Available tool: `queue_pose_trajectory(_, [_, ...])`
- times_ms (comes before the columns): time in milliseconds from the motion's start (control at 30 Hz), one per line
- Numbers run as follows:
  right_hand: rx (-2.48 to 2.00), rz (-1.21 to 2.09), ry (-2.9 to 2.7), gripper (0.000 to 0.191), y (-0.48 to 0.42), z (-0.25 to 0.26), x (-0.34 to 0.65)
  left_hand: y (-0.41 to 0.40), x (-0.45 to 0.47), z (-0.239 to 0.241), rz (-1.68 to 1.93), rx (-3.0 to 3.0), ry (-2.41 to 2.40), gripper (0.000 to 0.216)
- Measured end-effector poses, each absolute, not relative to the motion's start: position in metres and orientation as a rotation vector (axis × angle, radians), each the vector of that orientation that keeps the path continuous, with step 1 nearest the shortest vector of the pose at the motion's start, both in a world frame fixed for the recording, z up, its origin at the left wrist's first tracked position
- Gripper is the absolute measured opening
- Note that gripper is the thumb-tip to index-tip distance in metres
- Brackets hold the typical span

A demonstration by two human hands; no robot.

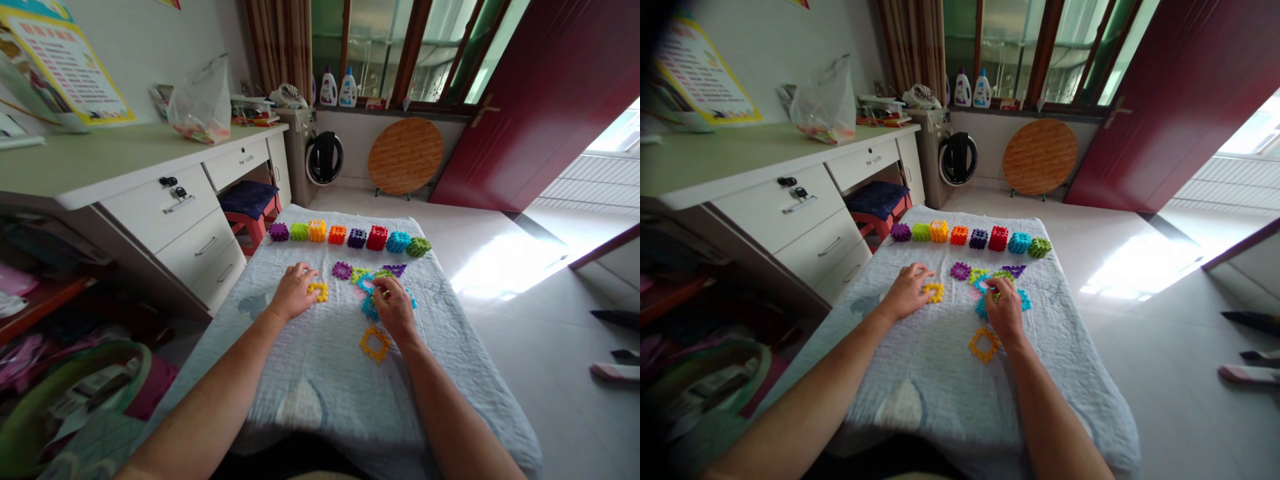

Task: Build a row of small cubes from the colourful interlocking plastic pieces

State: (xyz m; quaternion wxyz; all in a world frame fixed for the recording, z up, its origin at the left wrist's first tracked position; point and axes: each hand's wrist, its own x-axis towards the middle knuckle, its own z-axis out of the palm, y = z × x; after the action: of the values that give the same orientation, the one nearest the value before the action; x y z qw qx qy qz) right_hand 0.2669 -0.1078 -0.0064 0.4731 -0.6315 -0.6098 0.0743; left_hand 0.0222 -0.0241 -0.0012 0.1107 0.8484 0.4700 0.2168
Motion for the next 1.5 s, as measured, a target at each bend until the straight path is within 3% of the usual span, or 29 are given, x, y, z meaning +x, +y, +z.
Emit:
queue_pose_trajectory(100, [-1.555,0.188,-1.486,0.018,-0.107,-0.008,0.268,-0.029,0.026,0.005,0.759,2.558,1.473,0.041])
queue_pose_trajectory(200, [-1.565,0.188,-1.483,0.017,-0.106,-0.010,0.267,-0.047,0.040,0.017,0.831,2.584,1.218,0.032])
queue_pose_trajectory(367, [-1.571,0.221,-1.453,0.016,-0.104,-0.011,0.267,-0.089,0.078,0.021,0.540,2.637,0.448,0.041])
queue_pose_trajectory(433, [-1.573,0.230,-1.432,0.016,-0.104,-0.012,0.268,-0.100,0.091,0.015,0.440,2.672,0.303,0.052])
queue_pose_trajectory(500, [-1.575,0.239,-1.421,0.017,-0.103,-0.013,0.269,-0.107,0.099,0.010,0.389,2.702,0.230,0.050])
queue_pose_trajectory(733, [-1.570,0.264,-1.406,0.017,-0.102,-0.015,0.269,-0.111,0.096,0.011,0.366,2.773,0.318,0.018])
queue_pose_trajectory(900, [-1.574,0.251,-1.400,0.018,-0.102,-0.014,0.270,-0.094,0.077,0.011,0.422,2.539,0.714,0.035])
queue_pose_trajectory(1067, [-1.579,0.267,-1.407,0.018,-0.101,-0.014,0.270,-0.071,0.062,0.015,0.385,2.675,0.860,0.029])
queue_pose_trajectory(1333, [-1.584,0.254,-1.397,0.019,-0.100,-0.015,0.272,-0.061,0.052,0.022,0.357,2.702,0.653,0.052])
queue_pose_trajectory(1500, [-1.574,0.227,-1.388,0.018,-0.100,-0.014,0.272,-0.061,0.055,0.021,0.269,2.729,0.650,0.044])
